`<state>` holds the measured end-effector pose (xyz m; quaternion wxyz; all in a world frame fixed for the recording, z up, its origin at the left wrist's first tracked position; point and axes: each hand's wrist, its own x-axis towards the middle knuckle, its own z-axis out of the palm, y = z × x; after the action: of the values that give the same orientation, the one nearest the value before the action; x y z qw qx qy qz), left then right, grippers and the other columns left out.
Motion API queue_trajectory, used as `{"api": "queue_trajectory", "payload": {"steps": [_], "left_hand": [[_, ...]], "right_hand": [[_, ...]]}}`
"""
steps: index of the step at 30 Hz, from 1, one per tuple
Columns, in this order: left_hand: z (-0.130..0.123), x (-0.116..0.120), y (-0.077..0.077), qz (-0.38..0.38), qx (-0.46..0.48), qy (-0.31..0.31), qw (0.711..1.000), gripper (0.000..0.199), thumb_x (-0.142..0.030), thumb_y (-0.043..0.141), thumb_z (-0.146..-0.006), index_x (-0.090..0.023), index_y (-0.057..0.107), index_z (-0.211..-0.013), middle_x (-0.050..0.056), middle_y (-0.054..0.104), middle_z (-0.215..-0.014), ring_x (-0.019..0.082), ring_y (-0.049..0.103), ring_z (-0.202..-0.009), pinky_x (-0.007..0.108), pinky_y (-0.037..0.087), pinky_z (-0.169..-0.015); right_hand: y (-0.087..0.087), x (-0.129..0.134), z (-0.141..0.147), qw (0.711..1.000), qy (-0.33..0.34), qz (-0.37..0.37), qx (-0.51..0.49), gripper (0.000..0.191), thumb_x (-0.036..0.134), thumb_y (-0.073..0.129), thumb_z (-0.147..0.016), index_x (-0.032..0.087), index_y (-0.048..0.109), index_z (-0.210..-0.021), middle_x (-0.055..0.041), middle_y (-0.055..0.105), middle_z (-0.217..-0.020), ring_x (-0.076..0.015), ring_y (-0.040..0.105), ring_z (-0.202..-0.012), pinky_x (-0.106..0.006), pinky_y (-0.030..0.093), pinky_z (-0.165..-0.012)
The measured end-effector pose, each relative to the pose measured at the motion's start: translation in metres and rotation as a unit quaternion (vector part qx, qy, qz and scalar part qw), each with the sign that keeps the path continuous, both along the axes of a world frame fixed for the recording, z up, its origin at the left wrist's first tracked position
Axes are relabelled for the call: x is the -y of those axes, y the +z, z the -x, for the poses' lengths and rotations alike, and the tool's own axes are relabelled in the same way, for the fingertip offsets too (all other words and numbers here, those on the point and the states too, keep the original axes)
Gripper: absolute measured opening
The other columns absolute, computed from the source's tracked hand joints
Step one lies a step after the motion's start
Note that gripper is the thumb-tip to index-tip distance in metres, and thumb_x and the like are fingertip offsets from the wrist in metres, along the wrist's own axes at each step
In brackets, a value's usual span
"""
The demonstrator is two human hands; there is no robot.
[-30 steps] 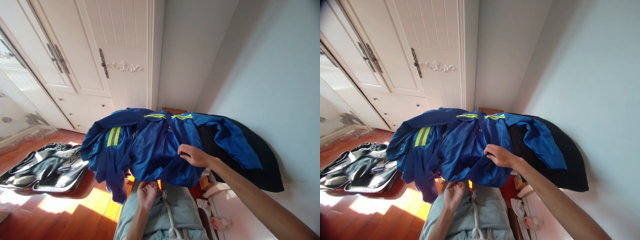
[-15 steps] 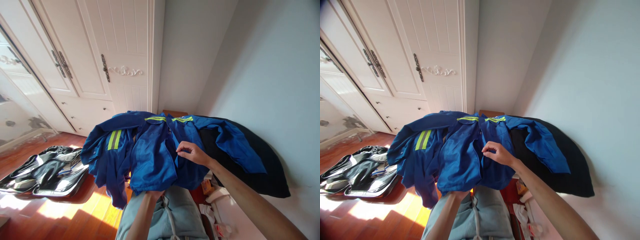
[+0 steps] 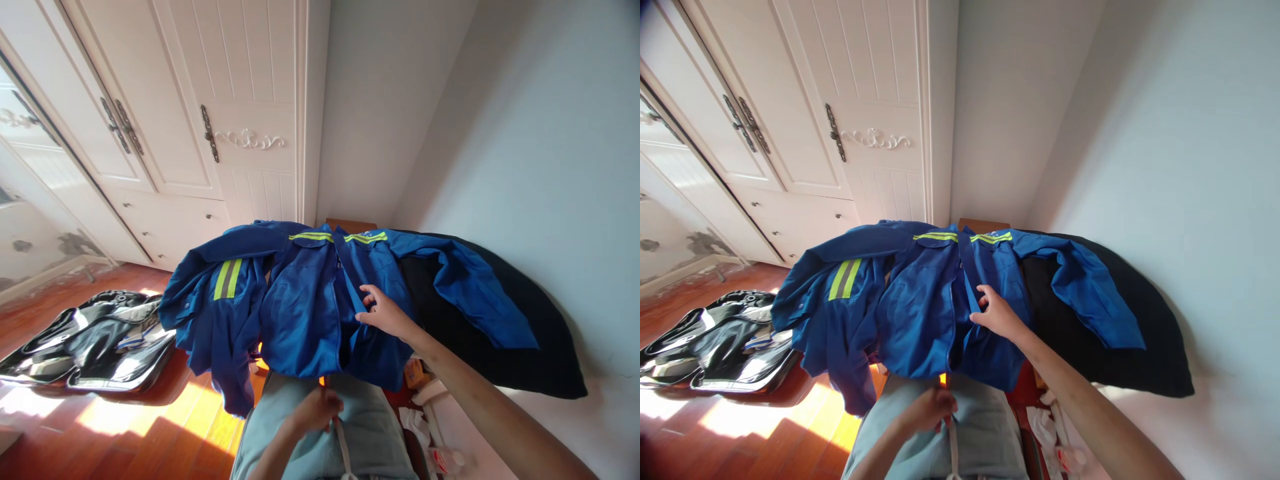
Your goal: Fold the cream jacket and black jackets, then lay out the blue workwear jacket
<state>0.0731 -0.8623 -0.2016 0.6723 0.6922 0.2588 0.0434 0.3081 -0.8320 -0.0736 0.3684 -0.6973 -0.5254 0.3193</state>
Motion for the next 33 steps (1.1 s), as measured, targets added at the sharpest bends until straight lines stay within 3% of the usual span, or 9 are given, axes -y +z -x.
{"api": "queue_trajectory", "payload": {"steps": [4, 8, 11, 14, 20, 24, 27, 29, 33], "left_hand": [[0.038, 0.0, 0.069, 0.026, 0.019, -0.12, 0.992, 0.028, -0.052, 0.063, -0.083, -0.027, 0.076, -0.084, 0.006, 0.072, -0.069, 0.018, 0.061, -0.048, 0.029, 0.051, -0.047], [0.032, -0.05, 0.134, -0.244, 0.062, 0.111, 0.961, 0.041, -0.044, 0.04, -0.099, -0.019, 0.071, -0.108, 0.01, 0.074, -0.086, 0.021, 0.07, -0.078, 0.032, 0.056, -0.071], [0.001, -0.103, 0.133, -0.524, -0.004, 0.132, 0.841, 0.04, -0.028, 0.039, -0.099, -0.018, 0.061, -0.131, 0.014, 0.062, -0.136, 0.027, 0.051, -0.133, 0.045, 0.04, -0.11], [-0.031, -0.144, 0.111, -0.606, -0.087, 0.02, 0.79, 0.047, -0.036, 0.039, -0.101, -0.016, 0.05, -0.142, 0.013, 0.045, -0.152, 0.027, 0.031, -0.147, 0.051, 0.025, -0.119], [-0.068, -0.174, 0.106, -0.619, -0.159, -0.037, 0.768, 0.055, -0.04, 0.032, -0.103, -0.016, 0.038, -0.151, 0.016, 0.034, -0.158, 0.031, 0.029, -0.148, 0.062, 0.022, -0.117], [-0.077, -0.182, 0.116, -0.622, -0.186, -0.085, 0.756, 0.057, -0.027, 0.05, -0.092, -0.023, 0.043, -0.149, 0.015, 0.038, -0.157, 0.035, 0.024, -0.149, 0.067, 0.018, -0.115], [-0.078, -0.187, 0.12, -0.634, -0.179, -0.095, 0.746, 0.051, -0.027, 0.051, -0.091, -0.027, 0.052, -0.142, 0.012, 0.045, -0.153, 0.035, 0.027, -0.147, 0.067, 0.024, -0.112], [-0.077, -0.19, 0.124, -0.638, -0.172, -0.093, 0.745, 0.045, -0.029, 0.051, -0.091, -0.027, 0.059, -0.135, 0.011, 0.049, -0.149, 0.034, 0.035, -0.143, 0.062, 0.033, -0.11], [-0.071, -0.19, 0.137, -0.652, -0.166, -0.055, 0.738, 0.034, -0.026, 0.048, -0.092, -0.015, 0.07, -0.116, 0.017, 0.064, -0.128, 0.033, 0.052, -0.128, 0.05, 0.042, -0.103]], "right_hand": [[0.006, -0.002, 0.006, 0.987, 0.076, 0.113, 0.087, 0.038, 0.012, 0.067, -0.071, 0.018, 0.057, -0.107, 0.0062, 0.06, -0.068, -0.0088, 0.056, -0.045, -0.02, 0.04, -0.048], [0.017, -0.005, 0.015, 0.97, 0.134, 0.155, 0.129, 0.016, 0.009, 0.06, -0.071, 0.019, 0.047, -0.069, 0.0052, 0.058, -0.055, -0.0125, 0.063, -0.047, -0.018, 0.037, -0.044], [0.029, -0.005, 0.017, 0.973, 0.127, 0.163, 0.1, 0.018, 0.009, 0.057, -0.07, 0.02, 0.044, -0.067, 0.0046, 0.06, -0.055, -0.0128, 0.064, -0.048, -0.017, 0.036, -0.042], [0.04, -0.002, 0.011, 0.987, 0.091, 0.121, 0.054, 0.015, 0.01, 0.056, -0.07, 0.021, 0.045, -0.068, 0.0059, 0.059, -0.054, -0.011, 0.059, -0.044, -0.018, 0.035, -0.04], [0.05, 0.002, 0.028, 0.999, 0.039, -0.003, 0.031, 0.013, 0.015, 0.055, -0.075, 0.021, 0.058, -0.087, 0.0079, 0.055, -0.053, -0.0092, 0.051, -0.04, -0.021, 0.037, -0.044], [0.046, 0.006, 0.066, 0.985, 0.131, -0.023, 0.108, 0.033, 0.017, 0.06, -0.077, 0.019, 0.064, -0.11, 0.0027, 0.066, -0.065, -0.0143, 0.062, -0.062, -0.024, 0.043, -0.061], [0.04, 0.024, 0.071, 0.979, 0.167, 0.013, 0.115, 0.023, 0.023, 0.064, -0.079, 0.018, 0.067, -0.102, 0.0001, 0.067, -0.067, -0.0165, 0.063, -0.066, -0.025, 0.043, -0.062], [0.026, 0.046, 0.062, 0.982, 0.166, 0.076, 0.044, 0.013, 0.029, 0.062, -0.083, 0.018, 0.065, -0.087, -0.0001, 0.065, -0.064, -0.0143, 0.06, -0.057, -0.024, 0.041, -0.055], [-0.032, 0.101, 0.048, 0.941, 0.126, 0.246, -0.193, 0.034, 0.049, 0.07, -0.076, 0.016, 0.061, -0.08, -0.0006, 0.065, -0.062, -0.0118, 0.054, -0.044, -0.022, 0.036, -0.042]]}}
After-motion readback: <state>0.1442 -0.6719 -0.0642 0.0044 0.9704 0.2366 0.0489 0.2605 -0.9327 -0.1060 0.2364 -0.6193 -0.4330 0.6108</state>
